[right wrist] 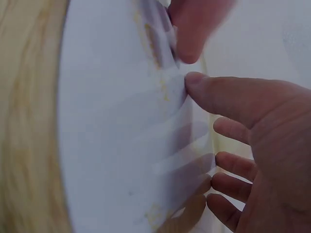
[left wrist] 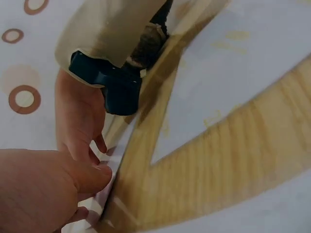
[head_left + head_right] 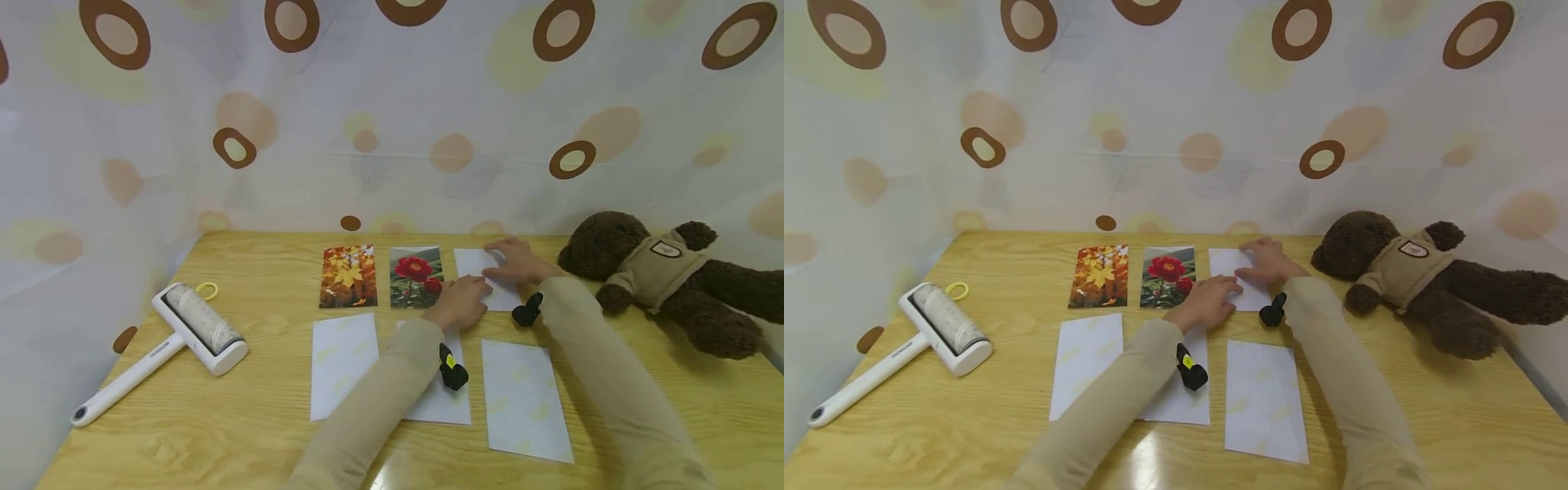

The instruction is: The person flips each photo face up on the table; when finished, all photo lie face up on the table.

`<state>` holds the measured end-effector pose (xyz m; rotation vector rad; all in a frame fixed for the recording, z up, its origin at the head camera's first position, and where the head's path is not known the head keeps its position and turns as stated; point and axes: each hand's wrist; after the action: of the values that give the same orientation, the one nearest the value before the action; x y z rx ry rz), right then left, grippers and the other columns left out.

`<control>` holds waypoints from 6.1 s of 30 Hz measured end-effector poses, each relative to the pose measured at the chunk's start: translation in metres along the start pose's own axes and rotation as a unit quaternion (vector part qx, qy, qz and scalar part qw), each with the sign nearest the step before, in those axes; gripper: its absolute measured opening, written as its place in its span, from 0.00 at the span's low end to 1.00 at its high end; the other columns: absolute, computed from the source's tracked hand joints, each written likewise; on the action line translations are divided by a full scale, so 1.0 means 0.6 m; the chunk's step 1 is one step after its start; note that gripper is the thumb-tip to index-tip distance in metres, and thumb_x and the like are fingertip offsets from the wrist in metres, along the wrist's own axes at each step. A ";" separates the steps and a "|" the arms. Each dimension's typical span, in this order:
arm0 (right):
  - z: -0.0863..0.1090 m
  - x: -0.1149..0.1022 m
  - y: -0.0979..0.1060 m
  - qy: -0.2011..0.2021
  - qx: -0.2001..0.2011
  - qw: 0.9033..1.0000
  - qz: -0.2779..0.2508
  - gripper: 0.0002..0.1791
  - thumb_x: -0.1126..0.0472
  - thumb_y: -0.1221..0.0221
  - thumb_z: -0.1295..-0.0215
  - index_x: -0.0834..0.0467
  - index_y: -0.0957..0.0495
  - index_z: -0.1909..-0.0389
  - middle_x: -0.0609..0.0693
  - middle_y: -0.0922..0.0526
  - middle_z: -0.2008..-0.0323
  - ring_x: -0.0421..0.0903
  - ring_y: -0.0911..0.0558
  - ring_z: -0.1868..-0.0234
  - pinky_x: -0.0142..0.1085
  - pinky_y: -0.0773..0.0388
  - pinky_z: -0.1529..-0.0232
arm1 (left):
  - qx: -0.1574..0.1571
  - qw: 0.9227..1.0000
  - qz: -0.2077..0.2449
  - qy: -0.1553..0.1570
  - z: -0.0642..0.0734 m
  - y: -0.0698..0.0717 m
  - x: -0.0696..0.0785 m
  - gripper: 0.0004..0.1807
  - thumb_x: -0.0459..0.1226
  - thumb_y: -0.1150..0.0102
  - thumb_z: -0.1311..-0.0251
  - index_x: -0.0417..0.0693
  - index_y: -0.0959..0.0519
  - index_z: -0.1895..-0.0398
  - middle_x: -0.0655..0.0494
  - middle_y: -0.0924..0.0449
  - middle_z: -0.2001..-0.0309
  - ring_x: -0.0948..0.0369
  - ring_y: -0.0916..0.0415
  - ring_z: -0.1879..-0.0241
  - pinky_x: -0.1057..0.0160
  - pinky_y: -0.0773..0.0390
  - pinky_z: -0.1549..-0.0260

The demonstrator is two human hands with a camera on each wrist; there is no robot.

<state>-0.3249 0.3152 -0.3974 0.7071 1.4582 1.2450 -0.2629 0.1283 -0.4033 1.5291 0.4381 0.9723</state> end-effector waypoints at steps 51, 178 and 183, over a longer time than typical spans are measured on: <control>0.049 -0.074 0.054 0.118 0.085 0.985 -0.094 0.14 0.65 0.50 0.28 0.63 0.25 0.46 0.57 0.20 0.62 0.51 0.21 0.61 0.45 0.25 0.59 | 0.288 0.811 0.509 0.024 0.017 -0.020 0.012 0.25 0.25 0.42 0.44 0.44 0.25 0.40 0.45 0.21 0.51 0.60 0.21 0.63 0.72 0.22 0.66; 0.061 -0.311 -0.103 0.270 -0.006 0.963 0.002 0.26 0.51 0.33 0.42 0.61 0.23 0.46 0.55 0.26 0.51 0.45 0.23 0.60 0.35 0.23 0.59 | 0.234 0.964 0.122 -0.019 0.344 0.017 -0.188 0.08 0.32 0.33 0.48 0.46 0.21 0.66 0.51 0.20 0.54 0.52 0.26 0.50 0.51 0.27 0.50; 0.064 -0.342 -0.096 0.247 -0.048 0.967 0.051 0.38 0.44 0.30 0.48 0.60 0.28 0.40 0.57 0.29 0.46 0.47 0.26 0.55 0.39 0.23 0.55 | 0.226 0.967 0.118 -0.001 0.362 0.019 -0.206 0.09 0.33 0.31 0.49 0.47 0.21 0.65 0.54 0.22 0.59 0.55 0.28 0.55 0.53 0.28 0.53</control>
<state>-0.2202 0.1262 -0.3809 0.4231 1.7601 1.6402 -0.1687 -0.1027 -0.4194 2.0294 0.5095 1.1041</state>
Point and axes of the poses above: each hand's wrist, its own z-axis away from the middle knuckle, its own y-axis out of the back of the hand, x = y × z
